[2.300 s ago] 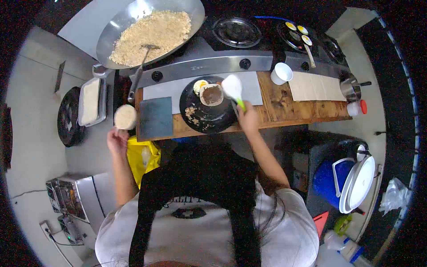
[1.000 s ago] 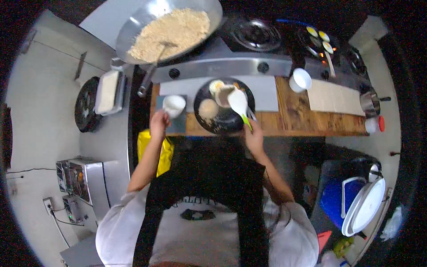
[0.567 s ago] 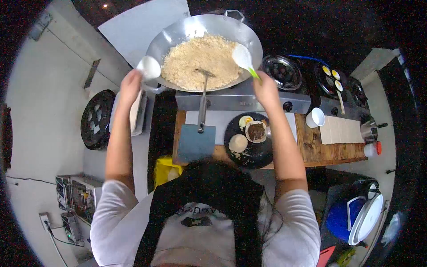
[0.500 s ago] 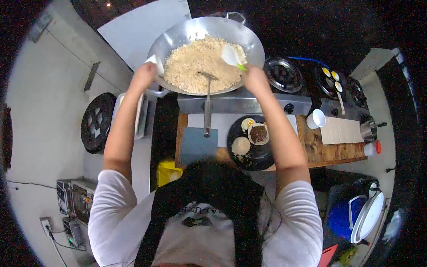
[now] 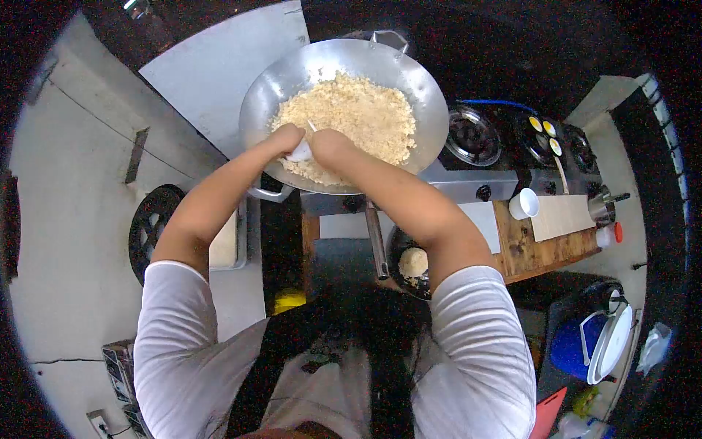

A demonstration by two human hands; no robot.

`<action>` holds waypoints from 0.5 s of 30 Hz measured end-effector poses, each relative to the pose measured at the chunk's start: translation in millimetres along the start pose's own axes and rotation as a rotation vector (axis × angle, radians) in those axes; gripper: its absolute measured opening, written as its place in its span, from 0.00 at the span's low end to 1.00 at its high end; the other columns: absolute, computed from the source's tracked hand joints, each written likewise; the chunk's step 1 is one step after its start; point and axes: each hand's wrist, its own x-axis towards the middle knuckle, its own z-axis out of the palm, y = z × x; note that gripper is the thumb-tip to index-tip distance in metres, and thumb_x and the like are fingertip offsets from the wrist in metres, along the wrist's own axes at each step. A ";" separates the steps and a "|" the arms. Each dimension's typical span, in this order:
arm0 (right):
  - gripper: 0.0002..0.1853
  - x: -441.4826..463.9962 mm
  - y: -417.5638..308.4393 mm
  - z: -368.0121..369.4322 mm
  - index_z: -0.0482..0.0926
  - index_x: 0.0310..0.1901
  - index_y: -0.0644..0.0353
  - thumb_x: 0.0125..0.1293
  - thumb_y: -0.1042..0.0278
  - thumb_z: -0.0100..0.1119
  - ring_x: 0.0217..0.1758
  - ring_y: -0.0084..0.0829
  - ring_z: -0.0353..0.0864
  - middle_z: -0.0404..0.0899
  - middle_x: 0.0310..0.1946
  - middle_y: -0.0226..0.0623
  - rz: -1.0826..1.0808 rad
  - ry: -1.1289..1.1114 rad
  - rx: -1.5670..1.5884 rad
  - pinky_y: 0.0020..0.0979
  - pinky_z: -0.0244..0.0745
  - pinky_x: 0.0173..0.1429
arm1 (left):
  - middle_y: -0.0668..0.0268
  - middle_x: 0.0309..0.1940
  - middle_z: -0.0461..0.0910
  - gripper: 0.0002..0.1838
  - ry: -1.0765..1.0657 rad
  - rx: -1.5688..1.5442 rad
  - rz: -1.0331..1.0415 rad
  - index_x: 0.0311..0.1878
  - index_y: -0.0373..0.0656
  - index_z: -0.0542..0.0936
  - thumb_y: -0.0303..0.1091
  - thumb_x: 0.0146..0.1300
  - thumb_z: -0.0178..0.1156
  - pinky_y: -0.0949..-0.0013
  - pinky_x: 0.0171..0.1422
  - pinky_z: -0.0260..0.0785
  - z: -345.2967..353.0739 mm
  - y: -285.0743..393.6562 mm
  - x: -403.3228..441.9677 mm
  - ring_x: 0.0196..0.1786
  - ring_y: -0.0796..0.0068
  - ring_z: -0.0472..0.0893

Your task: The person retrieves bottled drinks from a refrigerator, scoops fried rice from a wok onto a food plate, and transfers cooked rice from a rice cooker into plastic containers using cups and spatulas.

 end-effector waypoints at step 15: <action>0.11 -25.3 58.8 -61.3 0.84 0.38 0.61 0.59 0.69 0.54 0.40 0.44 0.85 0.84 0.37 0.46 0.276 0.149 -0.163 0.40 0.80 0.42 | 0.52 0.24 0.77 0.16 0.171 -0.313 -0.121 0.33 0.32 0.79 0.33 0.63 0.44 0.58 0.26 0.70 -22.5 18.6 3.1 0.28 0.61 0.81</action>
